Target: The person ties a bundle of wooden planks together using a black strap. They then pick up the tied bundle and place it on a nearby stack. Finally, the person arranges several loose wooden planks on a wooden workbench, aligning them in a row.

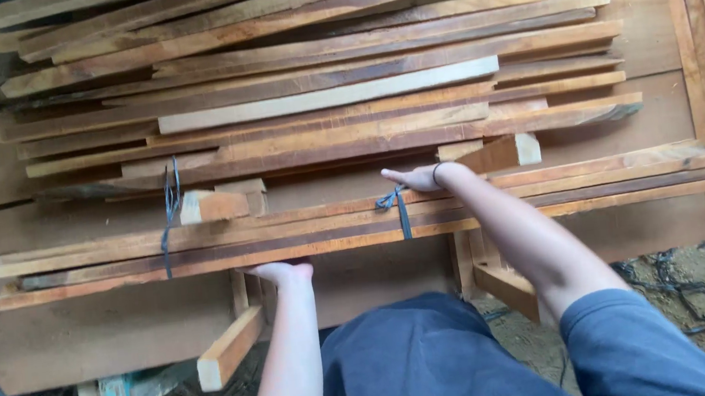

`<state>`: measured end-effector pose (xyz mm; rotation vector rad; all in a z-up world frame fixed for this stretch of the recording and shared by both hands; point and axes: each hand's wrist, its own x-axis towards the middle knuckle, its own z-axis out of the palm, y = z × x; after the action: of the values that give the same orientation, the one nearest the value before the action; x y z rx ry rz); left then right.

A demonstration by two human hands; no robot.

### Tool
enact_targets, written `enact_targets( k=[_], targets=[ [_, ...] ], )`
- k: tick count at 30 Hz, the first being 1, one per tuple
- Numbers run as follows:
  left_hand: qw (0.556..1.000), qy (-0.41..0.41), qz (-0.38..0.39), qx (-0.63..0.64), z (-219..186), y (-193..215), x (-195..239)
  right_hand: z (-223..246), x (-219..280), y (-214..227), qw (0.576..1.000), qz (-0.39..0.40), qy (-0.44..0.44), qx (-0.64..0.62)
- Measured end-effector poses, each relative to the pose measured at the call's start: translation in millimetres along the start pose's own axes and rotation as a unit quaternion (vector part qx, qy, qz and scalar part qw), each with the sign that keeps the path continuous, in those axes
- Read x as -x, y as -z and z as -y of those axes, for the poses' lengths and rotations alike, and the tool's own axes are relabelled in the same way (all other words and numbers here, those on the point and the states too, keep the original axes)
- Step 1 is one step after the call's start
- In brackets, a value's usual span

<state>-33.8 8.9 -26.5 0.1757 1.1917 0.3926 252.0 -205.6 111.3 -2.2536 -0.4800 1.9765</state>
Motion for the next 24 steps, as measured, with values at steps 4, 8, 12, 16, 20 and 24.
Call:
enact_targets(
  k=[4,8,12,16,20,24],
  targets=[
    [1.000,-0.007,0.018,-0.015,1,16,12,-2,29,-8,1.000,-0.022,0.010,0.001],
    [0.998,-0.010,0.047,-0.039,-1,25,24,-4,92,-16,0.999,-0.042,0.007,-0.004],
    [0.995,-0.011,0.079,-0.063,-1,45,16,-3,176,-28,0.997,-0.081,-0.001,-0.008],
    [0.990,-0.003,0.107,-0.095,9,36,22,-29,225,-42,0.991,-0.121,-0.018,-0.045],
    [0.980,0.011,0.138,-0.142,26,13,29,-75,258,-57,0.984,-0.157,-0.025,-0.084],
    [0.968,0.027,0.177,-0.176,70,-25,38,-123,305,-78,0.970,-0.179,-0.052,-0.157]
  ],
)
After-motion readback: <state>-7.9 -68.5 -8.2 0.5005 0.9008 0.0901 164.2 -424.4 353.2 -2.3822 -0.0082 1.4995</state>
